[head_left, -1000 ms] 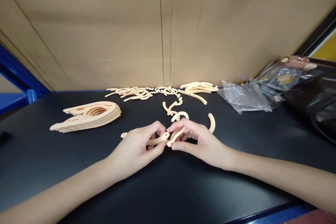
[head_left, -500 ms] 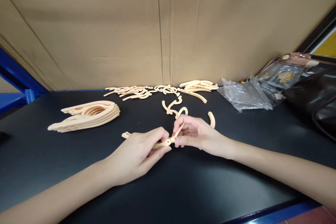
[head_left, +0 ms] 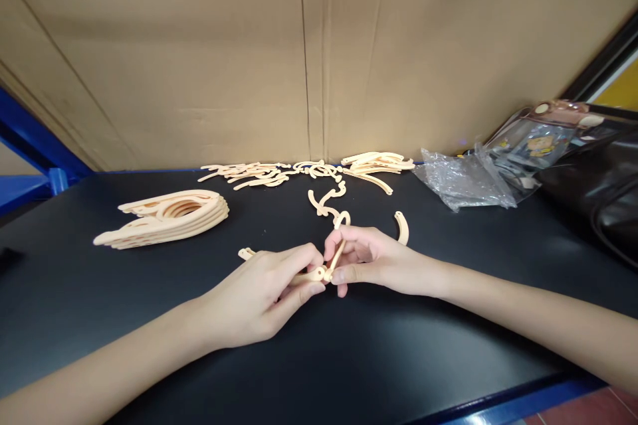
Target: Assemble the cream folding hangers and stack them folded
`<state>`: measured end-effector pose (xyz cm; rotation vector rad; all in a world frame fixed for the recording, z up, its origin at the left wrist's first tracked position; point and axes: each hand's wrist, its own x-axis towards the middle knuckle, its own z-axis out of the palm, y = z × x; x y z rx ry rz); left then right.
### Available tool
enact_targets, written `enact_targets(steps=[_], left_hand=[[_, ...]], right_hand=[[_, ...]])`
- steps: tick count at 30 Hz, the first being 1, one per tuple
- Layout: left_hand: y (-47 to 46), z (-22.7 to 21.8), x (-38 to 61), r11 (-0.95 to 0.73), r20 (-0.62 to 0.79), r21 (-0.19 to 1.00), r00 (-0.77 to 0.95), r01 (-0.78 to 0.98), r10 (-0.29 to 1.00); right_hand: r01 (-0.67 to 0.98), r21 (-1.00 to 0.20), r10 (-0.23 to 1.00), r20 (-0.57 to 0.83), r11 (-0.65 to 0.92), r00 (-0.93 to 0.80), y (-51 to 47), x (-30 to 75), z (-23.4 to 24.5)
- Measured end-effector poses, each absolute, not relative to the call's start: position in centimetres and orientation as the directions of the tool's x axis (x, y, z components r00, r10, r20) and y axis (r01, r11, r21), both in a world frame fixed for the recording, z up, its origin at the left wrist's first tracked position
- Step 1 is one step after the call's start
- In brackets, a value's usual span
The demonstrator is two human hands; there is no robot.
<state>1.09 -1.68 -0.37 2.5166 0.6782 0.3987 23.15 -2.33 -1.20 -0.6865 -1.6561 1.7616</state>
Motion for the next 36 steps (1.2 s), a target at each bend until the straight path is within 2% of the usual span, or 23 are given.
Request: enact_targets(steps=[11,20,25,30,36], left_hand=[[-1.8,-0.1,1.1,-0.729,0.127,0.590,0.852,0.346,0.507],[-1.8,-0.6,1.1,-0.798,0.159,0.508,0.875,0.325,0.457],[-1.9,-1.0,1.2,-0.829,0.155,0.429,0.875,0.359,0.459],[-2.5,-1.5,1.7,-0.813,0.220,0.344,0.802,0.469,0.556],[-3.2,-1.4,2.0,-0.724,0.224,0.433,0.714,0.537,0.663]], right_hand=[[-0.039,-0.999,0.765,0.001,-0.031,-0.644,-2.9,22.7,-1.1],[0.068,-0.998,0.845,-0.034,0.003,-0.534,-3.9,21.9,-0.5],[0.114,-0.992,0.864,-0.007,0.059,-0.503,-4.2,22.0,-0.8],[0.140,-0.977,0.864,0.070,0.160,-0.498,-3.8,22.2,-1.3],[0.146,-0.963,0.820,0.106,0.225,-0.563,-3.4,22.4,-1.5]])
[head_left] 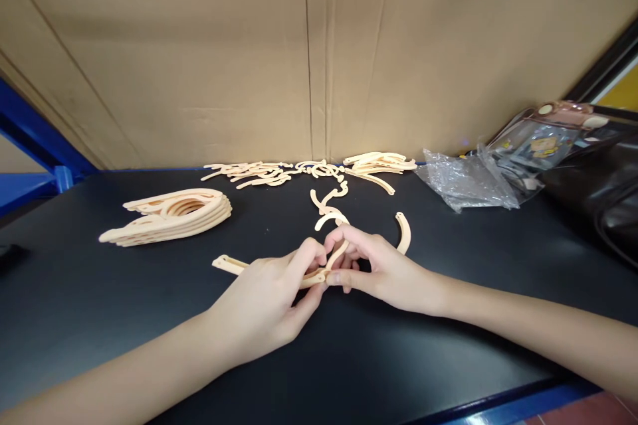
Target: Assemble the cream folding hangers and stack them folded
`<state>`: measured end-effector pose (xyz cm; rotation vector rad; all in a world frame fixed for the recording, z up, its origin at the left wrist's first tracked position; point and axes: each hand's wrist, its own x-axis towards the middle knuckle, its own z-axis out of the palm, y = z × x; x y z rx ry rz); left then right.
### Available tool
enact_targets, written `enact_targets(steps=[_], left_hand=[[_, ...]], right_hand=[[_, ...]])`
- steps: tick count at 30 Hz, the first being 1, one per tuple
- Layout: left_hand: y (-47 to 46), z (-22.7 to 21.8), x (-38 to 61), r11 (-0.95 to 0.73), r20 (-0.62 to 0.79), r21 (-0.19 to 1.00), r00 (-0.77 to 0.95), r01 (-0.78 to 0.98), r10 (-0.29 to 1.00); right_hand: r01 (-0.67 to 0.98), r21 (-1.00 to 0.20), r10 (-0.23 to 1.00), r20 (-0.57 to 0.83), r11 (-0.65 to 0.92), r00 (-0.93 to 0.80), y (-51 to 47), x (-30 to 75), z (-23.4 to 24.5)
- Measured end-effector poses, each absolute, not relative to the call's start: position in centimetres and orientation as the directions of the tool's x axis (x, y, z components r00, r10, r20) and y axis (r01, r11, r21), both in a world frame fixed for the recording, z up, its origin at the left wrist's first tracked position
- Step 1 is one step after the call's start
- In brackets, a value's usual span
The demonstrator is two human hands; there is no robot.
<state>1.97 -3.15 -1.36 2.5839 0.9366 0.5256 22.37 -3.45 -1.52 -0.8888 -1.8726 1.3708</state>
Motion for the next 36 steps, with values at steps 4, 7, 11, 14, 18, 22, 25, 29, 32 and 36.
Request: enact_targets(steps=[4,7,11,14,18,22,25,29,32,36], left_hand=[[-3.4,-0.7,1.9,-0.646,0.175,0.525,0.673,0.554,0.719],[-3.6,-0.5,1.9,-0.659,0.185,0.510,0.677,0.553,0.712],[-3.4,-0.7,1.9,-0.700,0.245,0.449,0.677,0.555,0.694],[-3.1,-0.9,1.9,-0.707,0.273,0.426,0.664,0.565,0.696],[-2.6,-0.9,1.9,-0.645,0.212,0.520,0.647,0.560,0.732],[-2.4,-0.7,2.0,-0.562,0.151,0.619,0.618,0.549,0.771],[-2.4,-0.5,2.1,-0.499,0.103,0.684,0.607,0.532,0.788],[-2.5,-0.1,2.2,-0.372,0.026,0.797,0.588,0.476,0.808],[-2.4,0.2,2.2,-0.283,-0.021,0.846,0.558,0.452,0.830],[-1.9,0.2,1.8,-0.180,-0.098,0.881,0.540,0.438,0.836]], right_hand=[[0.191,-0.927,0.809,0.165,0.322,-0.565,-4.0,22.5,-1.7],[0.245,-0.880,0.804,0.218,0.407,-0.553,-4.2,22.6,-1.8],[0.352,-0.786,0.797,0.275,0.509,-0.537,-4.3,22.8,-1.7],[0.410,-0.740,0.802,0.290,0.534,-0.522,-4.3,22.8,-1.5],[0.443,-0.697,0.793,0.307,0.563,-0.526,-4.3,22.7,-1.5],[0.442,-0.647,0.759,0.360,0.622,-0.542,-4.4,22.8,-1.5],[0.429,-0.627,0.735,0.376,0.650,-0.564,-4.4,22.7,-1.6],[0.435,-0.581,0.708,0.402,0.688,-0.581,-4.5,22.6,-1.8],[0.479,-0.416,0.634,0.519,0.773,-0.573,-4.1,23.1,-1.5],[0.574,0.199,0.301,0.692,0.794,-0.656,-3.3,25.2,0.4]])
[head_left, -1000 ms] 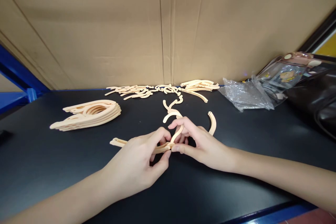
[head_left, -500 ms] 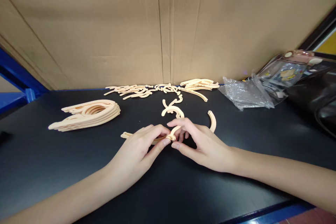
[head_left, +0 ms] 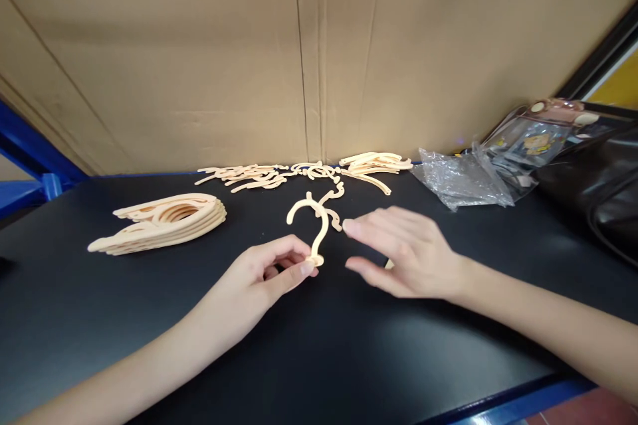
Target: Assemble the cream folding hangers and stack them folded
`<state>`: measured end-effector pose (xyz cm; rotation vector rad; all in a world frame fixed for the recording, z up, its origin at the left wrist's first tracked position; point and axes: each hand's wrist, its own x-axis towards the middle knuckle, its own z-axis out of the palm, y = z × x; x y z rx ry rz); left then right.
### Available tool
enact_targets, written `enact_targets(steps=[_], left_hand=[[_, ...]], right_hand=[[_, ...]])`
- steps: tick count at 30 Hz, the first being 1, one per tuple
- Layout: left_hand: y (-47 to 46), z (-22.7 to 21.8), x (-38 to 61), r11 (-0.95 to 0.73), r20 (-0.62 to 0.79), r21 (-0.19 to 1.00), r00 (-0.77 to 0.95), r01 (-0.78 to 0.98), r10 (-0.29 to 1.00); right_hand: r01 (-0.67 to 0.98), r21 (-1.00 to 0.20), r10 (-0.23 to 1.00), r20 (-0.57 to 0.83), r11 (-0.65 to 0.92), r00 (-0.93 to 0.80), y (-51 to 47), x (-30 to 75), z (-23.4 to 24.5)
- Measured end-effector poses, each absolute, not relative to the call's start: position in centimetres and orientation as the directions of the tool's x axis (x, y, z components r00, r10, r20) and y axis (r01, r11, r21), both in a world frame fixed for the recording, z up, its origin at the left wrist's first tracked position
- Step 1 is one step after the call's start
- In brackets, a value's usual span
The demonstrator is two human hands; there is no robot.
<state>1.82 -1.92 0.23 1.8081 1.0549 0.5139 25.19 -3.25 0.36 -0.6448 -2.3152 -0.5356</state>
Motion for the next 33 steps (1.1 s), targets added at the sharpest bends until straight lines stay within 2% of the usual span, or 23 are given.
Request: enact_targets(steps=[1,2,4,6,10,12,14,18,23,26,28,30,33], left_hand=[[-1.8,0.3,1.7,-0.133,-0.137,0.897,0.550,0.422,0.824],[-1.6,0.3,1.5,-0.079,-0.179,0.911,0.559,0.406,0.810],[-1.4,0.6,1.2,0.018,-0.255,0.919,0.558,0.394,0.790],[-1.2,0.9,1.0,0.083,-0.313,0.911,0.545,0.404,0.778],[-0.9,1.2,0.8,0.114,-0.343,0.909,0.562,0.402,0.752],[-0.7,1.0,0.9,0.111,-0.334,0.914,0.569,0.389,0.752],[-0.6,0.8,0.9,0.106,-0.328,0.917,0.577,0.384,0.748],[-0.5,0.5,0.9,0.092,-0.323,0.920,0.606,0.381,0.727],[-0.5,0.5,0.8,0.083,-0.316,0.924,0.622,0.374,0.717],[-0.3,0.4,0.9,0.082,-0.322,0.920,0.622,0.383,0.713],[-0.2,0.3,0.9,0.081,-0.322,0.920,0.622,0.384,0.714],[-0.2,0.3,0.9,0.075,-0.318,0.920,0.621,0.385,0.716],[-0.3,0.4,1.0,0.067,-0.321,0.916,0.623,0.396,0.713]], right_hand=[[0.599,0.326,0.267,0.672,0.732,-0.691,-3.0,25.8,1.0],[0.652,0.375,0.309,0.656,0.658,-0.689,-2.8,26.4,1.6],[0.781,0.301,0.458,0.674,0.547,-0.580,-2.3,27.4,2.7],[0.862,0.210,0.608,0.632,0.462,-0.480,-2.0,28.1,3.5],[0.949,0.208,0.904,0.309,0.238,-0.294,-1.9,28.8,4.1],[0.950,0.237,0.960,0.138,0.205,-0.242,-2.2,29.0,4.0],[0.946,0.215,0.969,0.003,0.241,-0.248,-2.6,29.1,3.8],[0.926,0.035,0.924,-0.086,0.376,-0.372,-3.3,28.7,3.5],[0.870,-0.167,0.876,-0.062,0.464,-0.479,-3.9,27.9,3.6],[0.803,-0.347,0.855,-0.007,0.485,-0.519,-4.1,27.4,3.8],[0.704,-0.540,0.838,0.002,0.461,-0.546,-4.2,27.1,3.8],[0.548,-0.752,0.808,-0.035,0.367,-0.589,-4.2,26.7,3.7],[0.323,-0.935,0.784,-0.089,0.146,-0.615,-4.3,26.0,3.2]])
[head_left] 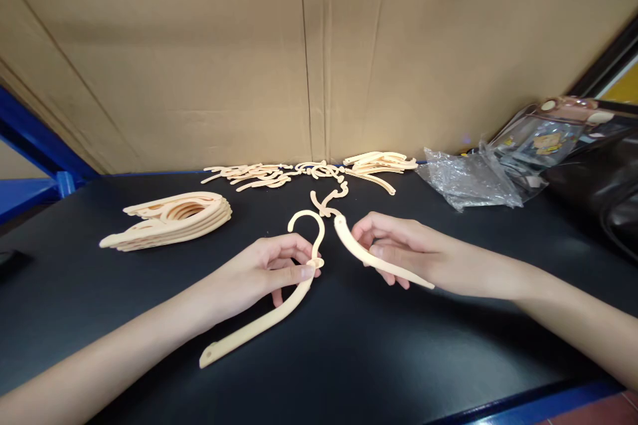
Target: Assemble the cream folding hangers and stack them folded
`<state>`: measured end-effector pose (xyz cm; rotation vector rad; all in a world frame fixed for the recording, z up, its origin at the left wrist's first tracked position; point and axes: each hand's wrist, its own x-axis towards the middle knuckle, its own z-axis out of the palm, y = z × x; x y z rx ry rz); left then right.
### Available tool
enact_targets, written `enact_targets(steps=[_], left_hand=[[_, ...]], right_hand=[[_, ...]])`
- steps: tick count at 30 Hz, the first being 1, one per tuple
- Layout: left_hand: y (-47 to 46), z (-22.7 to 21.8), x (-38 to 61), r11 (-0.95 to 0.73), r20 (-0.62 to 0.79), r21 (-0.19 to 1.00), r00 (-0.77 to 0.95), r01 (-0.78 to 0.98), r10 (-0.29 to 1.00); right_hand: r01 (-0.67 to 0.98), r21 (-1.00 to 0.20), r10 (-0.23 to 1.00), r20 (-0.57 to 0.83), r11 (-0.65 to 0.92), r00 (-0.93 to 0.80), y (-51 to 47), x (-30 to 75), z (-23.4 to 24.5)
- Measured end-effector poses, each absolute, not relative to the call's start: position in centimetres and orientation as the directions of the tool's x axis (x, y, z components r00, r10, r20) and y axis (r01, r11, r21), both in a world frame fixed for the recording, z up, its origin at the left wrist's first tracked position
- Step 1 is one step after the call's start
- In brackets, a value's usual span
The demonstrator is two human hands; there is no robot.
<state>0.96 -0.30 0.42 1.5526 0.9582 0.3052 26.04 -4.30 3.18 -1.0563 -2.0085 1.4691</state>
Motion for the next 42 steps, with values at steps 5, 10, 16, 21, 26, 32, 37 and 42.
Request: enact_targets(steps=[5,10,16,21,26,32,37,42], left_hand=[[-0.4,0.6,1.0,0.059,-0.314,0.916,0.621,0.396,0.718],[-0.5,0.7,1.1,0.059,-0.311,0.917,0.615,0.394,0.725],[-0.8,0.9,1.3,0.042,-0.284,0.923,0.606,0.382,0.743],[-0.8,0.7,1.4,0.033,-0.238,0.943,0.601,0.332,0.763],[-0.8,0.6,1.3,0.026,-0.195,0.962,0.613,0.273,0.766],[-0.7,0.7,1.2,0.151,-0.260,0.962,0.601,0.226,0.756],[-0.5,0.5,1.0,0.297,-0.310,0.946,0.615,0.127,0.725],[-0.7,1.0,1.2,0.331,-0.331,0.935,0.637,0.124,0.696]], right_hand=[[0.164,-0.977,0.814,-0.203,-0.134,-0.543,-4.5,25.2,2.4],[0.141,-0.970,0.797,-0.244,-0.199,-0.553,-4.2,25.0,2.2],[0.352,-0.906,0.872,0.036,0.235,-0.489,-4.3,25.1,1.2],[0.543,-0.672,0.832,0.207,0.504,-0.516,-4.7,24.8,0.8],[0.624,-0.584,0.834,0.186,0.519,-0.519,-5.0,24.5,0.5],[0.660,-0.523,0.822,0.157,0.539,-0.547,-4.9,24.4,0.1],[0.665,-0.525,0.817,0.109,0.532,-0.567,-4.9,24.2,-0.1],[0.666,-0.530,0.821,0.110,0.525,-0.560,-4.9,24.0,-0.3]])
